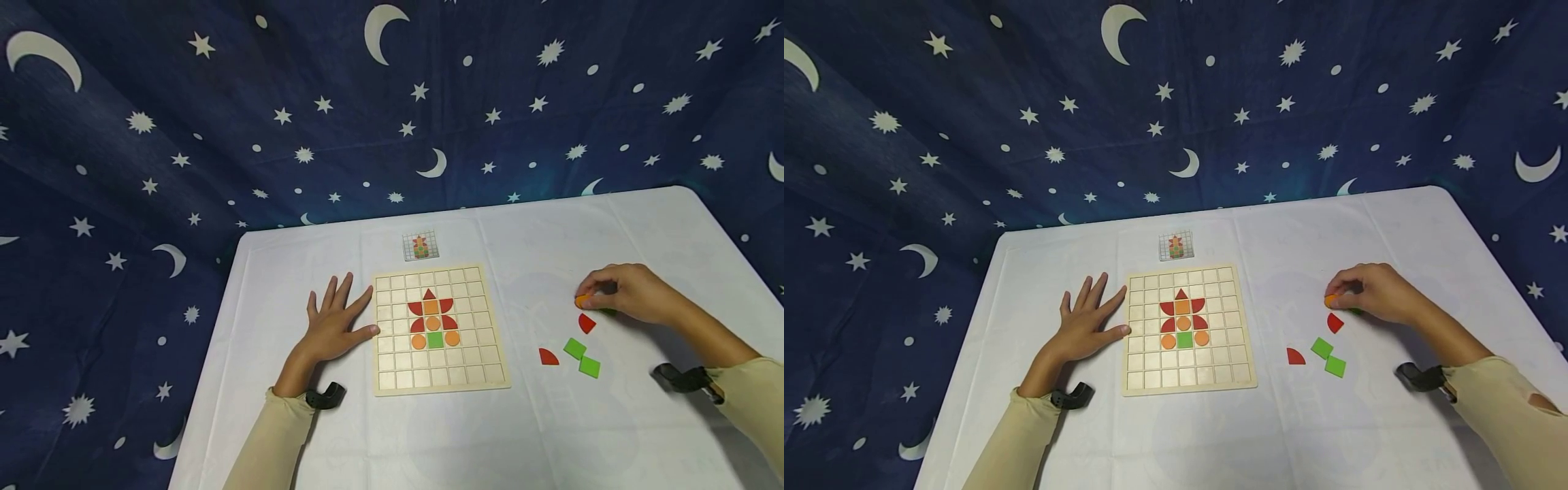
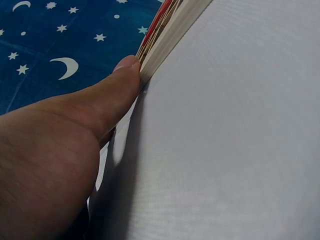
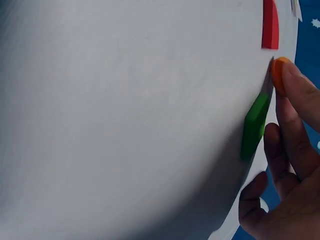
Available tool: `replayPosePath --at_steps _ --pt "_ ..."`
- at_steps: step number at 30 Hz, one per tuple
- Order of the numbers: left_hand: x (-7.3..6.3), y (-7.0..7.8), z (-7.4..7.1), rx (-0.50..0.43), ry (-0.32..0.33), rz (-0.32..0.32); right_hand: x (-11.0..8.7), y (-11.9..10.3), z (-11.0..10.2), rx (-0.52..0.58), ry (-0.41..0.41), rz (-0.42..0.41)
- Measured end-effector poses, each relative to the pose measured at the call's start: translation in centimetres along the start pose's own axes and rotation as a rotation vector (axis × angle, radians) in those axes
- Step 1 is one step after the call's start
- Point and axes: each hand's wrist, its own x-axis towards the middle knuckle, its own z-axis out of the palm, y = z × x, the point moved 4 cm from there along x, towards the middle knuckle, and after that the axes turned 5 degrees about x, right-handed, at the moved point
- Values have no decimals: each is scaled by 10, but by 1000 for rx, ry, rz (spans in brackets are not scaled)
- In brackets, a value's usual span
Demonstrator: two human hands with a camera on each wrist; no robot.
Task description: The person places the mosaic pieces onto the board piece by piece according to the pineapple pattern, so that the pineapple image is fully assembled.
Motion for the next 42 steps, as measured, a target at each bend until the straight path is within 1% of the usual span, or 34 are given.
replayPosePath --at_steps 5,8,11,16,19,22,25,30,34,38,42 --pt "0 0 0 -2 0 -1 3 -22 6 54 60 -76" --pt "0 0 0 0 3 1 7 -39 15 121 58 -87" --pt "0 0 0 1 2 2 12 -55 26 206 3 -64" --pt "0 0 0 -3 3 5 20 -84 50 361 -122 -32" --pt "1 0 0 -4 4 5 24 -99 64 445 -188 9" --pt "1 0 -1 -1 7 5 27 -112 79 489 -230 46" --pt "1 0 -1 -3 8 6 29 -123 92 531 -264 45" --pt "1 0 0 -5 9 8 32 -139 109 568 -301 24" --pt "2 -1 1 0 12 9 33 -148 120 567 -311 4" --pt "2 -1 1 -1 12 6 35 -159 127 575 -312 -48" --pt "2 -1 1 2 9 2 37 -169 134 532 -282 -109"
